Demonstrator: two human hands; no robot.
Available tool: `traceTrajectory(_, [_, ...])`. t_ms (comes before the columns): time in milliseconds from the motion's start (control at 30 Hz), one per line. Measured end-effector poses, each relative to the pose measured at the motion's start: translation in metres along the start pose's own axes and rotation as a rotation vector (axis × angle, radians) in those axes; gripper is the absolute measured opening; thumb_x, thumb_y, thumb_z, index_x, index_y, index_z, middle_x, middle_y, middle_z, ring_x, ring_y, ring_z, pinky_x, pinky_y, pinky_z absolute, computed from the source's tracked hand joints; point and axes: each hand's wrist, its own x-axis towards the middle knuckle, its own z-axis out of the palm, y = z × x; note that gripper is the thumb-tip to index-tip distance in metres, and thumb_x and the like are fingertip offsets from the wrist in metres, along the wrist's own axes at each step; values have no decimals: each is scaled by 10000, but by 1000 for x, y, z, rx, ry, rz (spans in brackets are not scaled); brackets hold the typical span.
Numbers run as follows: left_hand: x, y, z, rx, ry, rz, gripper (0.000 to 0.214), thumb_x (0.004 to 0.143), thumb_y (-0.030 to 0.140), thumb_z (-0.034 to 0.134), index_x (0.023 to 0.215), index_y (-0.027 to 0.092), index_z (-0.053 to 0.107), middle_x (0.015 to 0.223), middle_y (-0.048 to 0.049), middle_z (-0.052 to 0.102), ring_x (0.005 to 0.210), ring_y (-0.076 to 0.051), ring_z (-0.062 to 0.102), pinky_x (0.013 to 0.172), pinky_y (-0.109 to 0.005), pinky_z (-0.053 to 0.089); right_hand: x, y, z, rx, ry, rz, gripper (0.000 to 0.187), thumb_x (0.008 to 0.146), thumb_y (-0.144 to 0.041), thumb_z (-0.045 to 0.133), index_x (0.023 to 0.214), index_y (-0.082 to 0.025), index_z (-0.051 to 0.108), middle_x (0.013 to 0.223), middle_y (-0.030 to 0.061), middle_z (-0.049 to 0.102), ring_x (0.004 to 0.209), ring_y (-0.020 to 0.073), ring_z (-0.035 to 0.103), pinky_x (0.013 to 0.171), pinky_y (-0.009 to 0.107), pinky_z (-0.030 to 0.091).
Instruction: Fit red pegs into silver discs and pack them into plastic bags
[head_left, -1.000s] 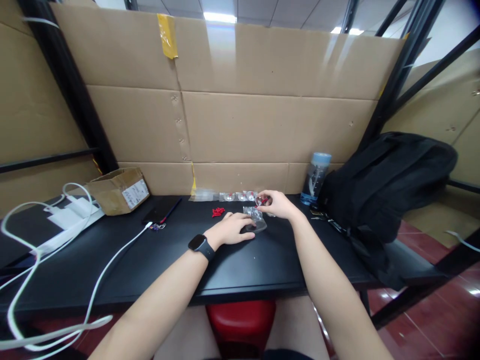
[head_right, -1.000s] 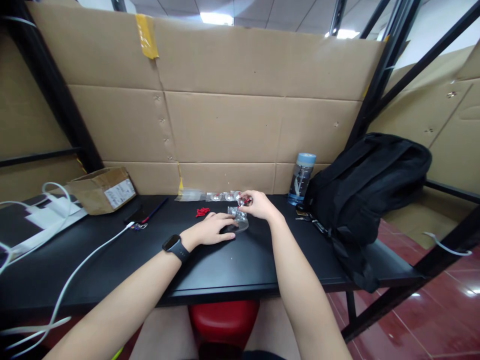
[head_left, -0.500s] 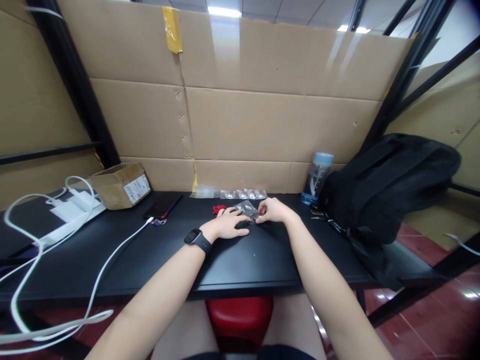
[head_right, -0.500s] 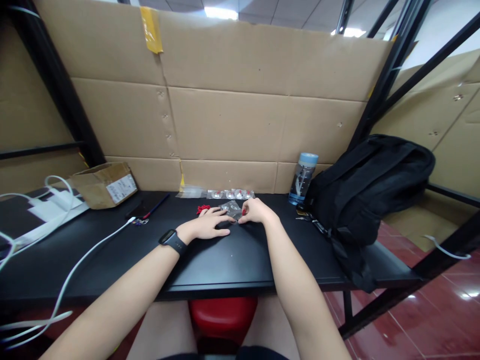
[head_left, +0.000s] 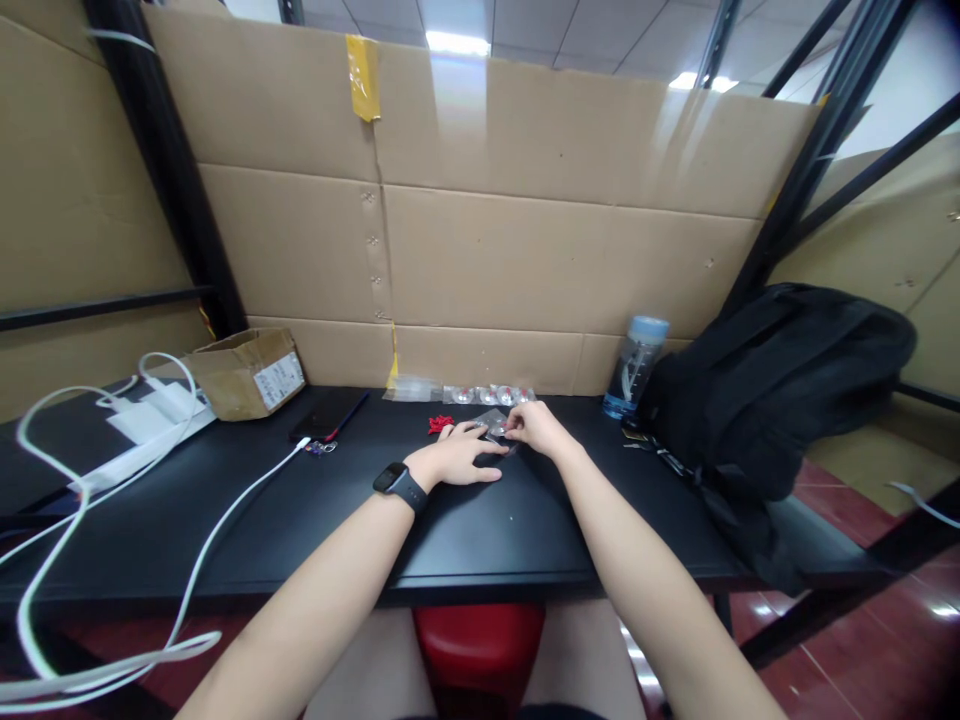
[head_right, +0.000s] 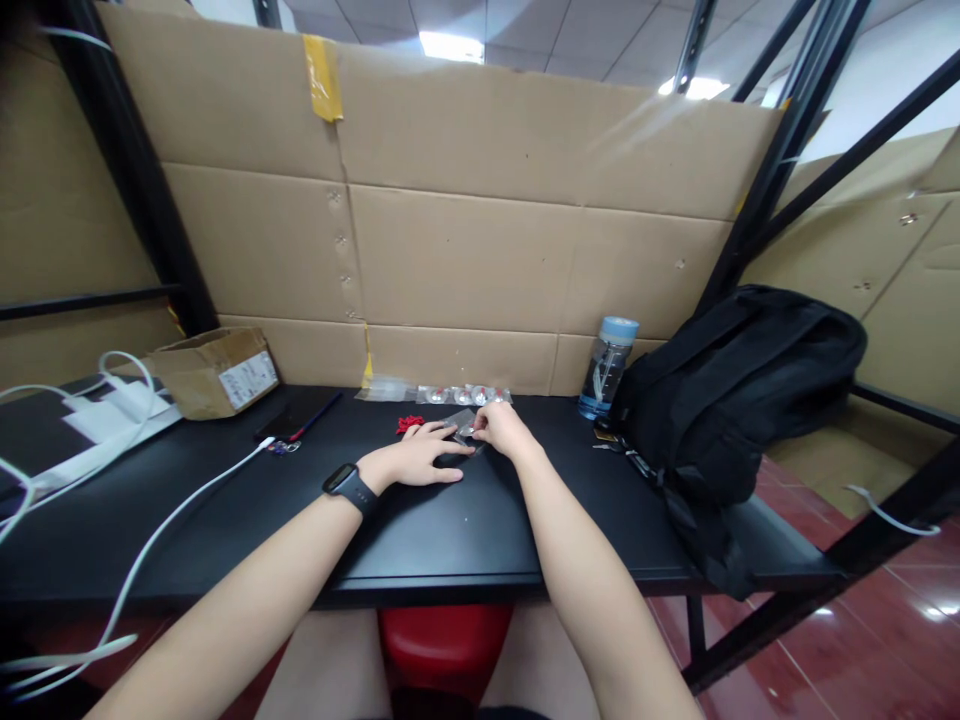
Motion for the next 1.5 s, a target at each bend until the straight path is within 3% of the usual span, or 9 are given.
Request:
traceTrajectory(267, [1, -1, 0, 11, 29, 34, 517, 871, 618, 611, 1369, 481, 593, 1649, -22, 322, 1524, -423, 169, 1154, -693, 146, 6, -19, 9, -421, 162, 92, 256, 787, -408, 828, 872, -213, 685, 1015, 113, 730, 975, 266, 653, 814, 328, 451])
traceTrajectory(533, [-4, -5, -7, -23, 138, 26, 447, 868, 560, 635, 1246, 321, 629, 1307, -54, 664, 1332, -359, 486, 1094, -519, 345, -2, 7, -2, -15, -22, -80, 227, 812, -337, 778, 1004, -217, 758, 1034, 56, 755, 903, 202, 667, 783, 277, 465])
traceTrajectory(667, [-5, -9, -6, 11, 175, -27, 732, 796, 655, 664, 1431, 340, 481, 1428, -89, 573, 1363, -378, 439, 1099, -555, 312, -7, 8, -15, 97, -118, -105, 273, 959, -358, 578, 944, -210, 807, 958, 47, 782, 856, 201, 684, 809, 285, 485])
traceTrajectory(767, [-3, -11, -3, 55, 162, -32, 652, 805, 709, 610, 1353, 356, 587, 1466, -73, 537, 1386, -392, 380, 1111, -579, 278, -7, 7, -15, 33, -128, -110, 256, 848, -121, 617, 991, -211, 810, 1018, 49, 777, 893, 205, 682, 851, 281, 489])
traceTrajectory(833, [-1, -11, -2, 68, 179, -20, 620, 807, 700, 611, 1312, 340, 626, 1459, -73, 543, 1373, -382, 382, 1109, -565, 282, -6, 8, -12, -8, -118, -142, 409, 728, -8, 650, 1045, -219, 798, 1060, 49, 763, 928, 208, 672, 862, 277, 488])
traceTrajectory(1033, [2, -13, 0, 68, 233, -26, 658, 806, 649, 642, 1375, 327, 570, 1395, -89, 599, 1316, -363, 424, 1079, -534, 307, -1, 10, -3, -4, -93, -208, 282, 696, -71, 775, 935, -219, 795, 985, 41, 735, 880, 190, 649, 813, 276, 477])
traceTrajectory(1167, [4, -16, 1, 64, 288, -60, 534, 816, 597, 657, 1272, 319, 639, 1308, -83, 654, 1266, -351, 480, 1036, -520, 333, 0, 8, 0, 1, -58, -151, 58, 792, -160, 753, 811, -202, 788, 874, 39, 752, 818, 179, 652, 775, 267, 456])
traceTrajectory(1300, [8, -16, 1, 15, 378, -164, 226, 889, 421, 592, 1007, 299, 741, 1148, -54, 724, 1179, -313, 558, 994, -493, 344, -3, 3, -4, 85, -60, -23, 89, 851, -202, 704, 807, -184, 780, 813, 35, 761, 756, 169, 654, 733, 255, 446])
traceTrajectory(1500, [14, -12, 4, -42, 486, -365, 268, 915, 403, 545, 799, 244, 727, 985, -73, 749, 1093, -315, 590, 951, -474, 346, -1, 8, 2, 44, -35, 141, 225, 884, -300, 667, 696, -185, 708, 749, 37, 718, 713, 172, 632, 682, 265, 426])
